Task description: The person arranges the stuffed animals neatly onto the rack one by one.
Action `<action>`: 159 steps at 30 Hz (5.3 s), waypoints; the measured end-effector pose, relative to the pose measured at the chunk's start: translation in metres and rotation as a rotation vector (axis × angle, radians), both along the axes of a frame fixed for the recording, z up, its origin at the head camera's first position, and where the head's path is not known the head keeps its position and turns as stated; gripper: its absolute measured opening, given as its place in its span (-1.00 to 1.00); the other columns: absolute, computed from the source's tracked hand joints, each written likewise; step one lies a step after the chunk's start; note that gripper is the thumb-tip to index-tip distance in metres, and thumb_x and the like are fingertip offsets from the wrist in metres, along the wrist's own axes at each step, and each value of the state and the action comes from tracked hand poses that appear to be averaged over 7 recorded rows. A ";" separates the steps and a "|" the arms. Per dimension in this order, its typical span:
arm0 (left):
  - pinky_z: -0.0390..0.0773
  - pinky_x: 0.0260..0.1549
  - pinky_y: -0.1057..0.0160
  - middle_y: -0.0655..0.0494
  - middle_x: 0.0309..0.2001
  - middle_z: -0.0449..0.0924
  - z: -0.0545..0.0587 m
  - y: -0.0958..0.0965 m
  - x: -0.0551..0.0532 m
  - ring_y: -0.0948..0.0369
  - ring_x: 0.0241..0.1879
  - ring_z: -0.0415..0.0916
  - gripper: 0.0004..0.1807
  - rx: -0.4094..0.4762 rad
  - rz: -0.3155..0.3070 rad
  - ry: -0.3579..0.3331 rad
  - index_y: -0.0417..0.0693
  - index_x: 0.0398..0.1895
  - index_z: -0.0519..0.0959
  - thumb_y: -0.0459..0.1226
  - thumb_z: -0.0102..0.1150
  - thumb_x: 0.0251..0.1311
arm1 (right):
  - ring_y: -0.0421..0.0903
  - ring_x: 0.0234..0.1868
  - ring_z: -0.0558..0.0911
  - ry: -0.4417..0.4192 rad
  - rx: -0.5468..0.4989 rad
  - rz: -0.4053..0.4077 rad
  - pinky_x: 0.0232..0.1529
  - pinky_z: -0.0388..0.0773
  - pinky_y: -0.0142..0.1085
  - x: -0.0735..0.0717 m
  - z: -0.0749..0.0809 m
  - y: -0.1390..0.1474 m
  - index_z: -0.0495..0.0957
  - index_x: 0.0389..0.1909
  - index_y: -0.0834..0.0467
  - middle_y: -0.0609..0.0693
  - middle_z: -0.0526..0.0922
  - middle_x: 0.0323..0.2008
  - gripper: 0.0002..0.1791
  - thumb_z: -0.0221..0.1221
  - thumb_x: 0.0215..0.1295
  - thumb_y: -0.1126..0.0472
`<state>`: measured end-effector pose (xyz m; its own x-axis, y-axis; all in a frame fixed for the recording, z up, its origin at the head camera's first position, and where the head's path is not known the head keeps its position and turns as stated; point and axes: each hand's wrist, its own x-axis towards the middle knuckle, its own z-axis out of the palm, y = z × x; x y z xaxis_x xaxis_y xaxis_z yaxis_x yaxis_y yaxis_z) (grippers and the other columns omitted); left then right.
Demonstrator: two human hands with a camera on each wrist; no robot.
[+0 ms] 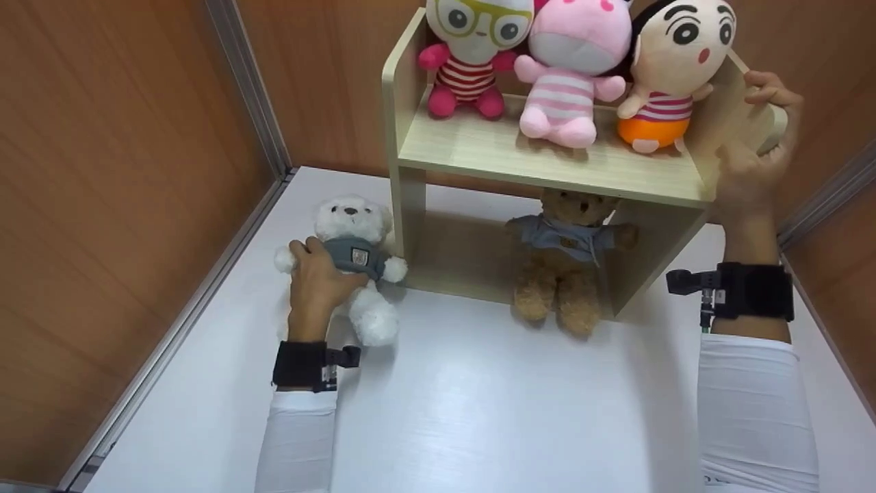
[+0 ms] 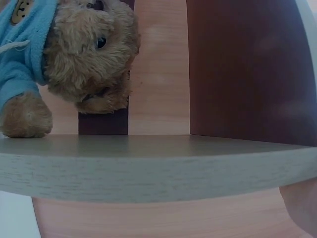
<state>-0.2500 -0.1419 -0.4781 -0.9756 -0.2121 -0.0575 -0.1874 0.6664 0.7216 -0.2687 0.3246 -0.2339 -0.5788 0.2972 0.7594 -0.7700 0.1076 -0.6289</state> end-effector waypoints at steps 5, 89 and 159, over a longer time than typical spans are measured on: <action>0.60 0.03 -0.17 -0.33 0.29 0.06 0.002 -0.001 -0.002 -0.30 0.04 0.50 0.15 0.060 0.075 0.090 -0.35 0.45 0.05 -0.04 0.52 -0.10 | 0.11 0.32 0.39 -0.003 0.016 -0.007 0.40 0.31 -0.27 0.000 -0.001 0.000 0.48 -0.21 0.24 0.19 0.51 0.12 -0.38 -0.29 -0.32 0.68; 0.51 0.08 0.03 -0.09 0.14 0.27 -0.012 0.151 0.003 0.03 0.09 0.40 0.23 0.250 -0.161 0.794 -0.19 0.37 0.23 0.17 0.67 -0.35 | 0.08 0.35 0.38 -0.027 0.074 -0.062 0.43 0.28 -0.30 0.003 0.002 0.000 0.45 -0.18 0.25 0.16 0.50 0.13 -0.40 -0.28 -0.27 0.70; 0.28 0.40 0.19 -0.19 0.32 0.04 -0.016 0.186 -0.105 0.03 0.33 0.14 0.24 0.361 -0.224 0.655 -0.19 0.49 -0.01 -0.05 0.63 -0.15 | 0.08 0.38 0.38 -0.024 0.112 -0.097 0.52 0.17 -0.32 0.001 0.000 -0.003 0.43 -0.19 0.23 0.16 0.51 0.13 -0.47 -0.21 -0.19 0.67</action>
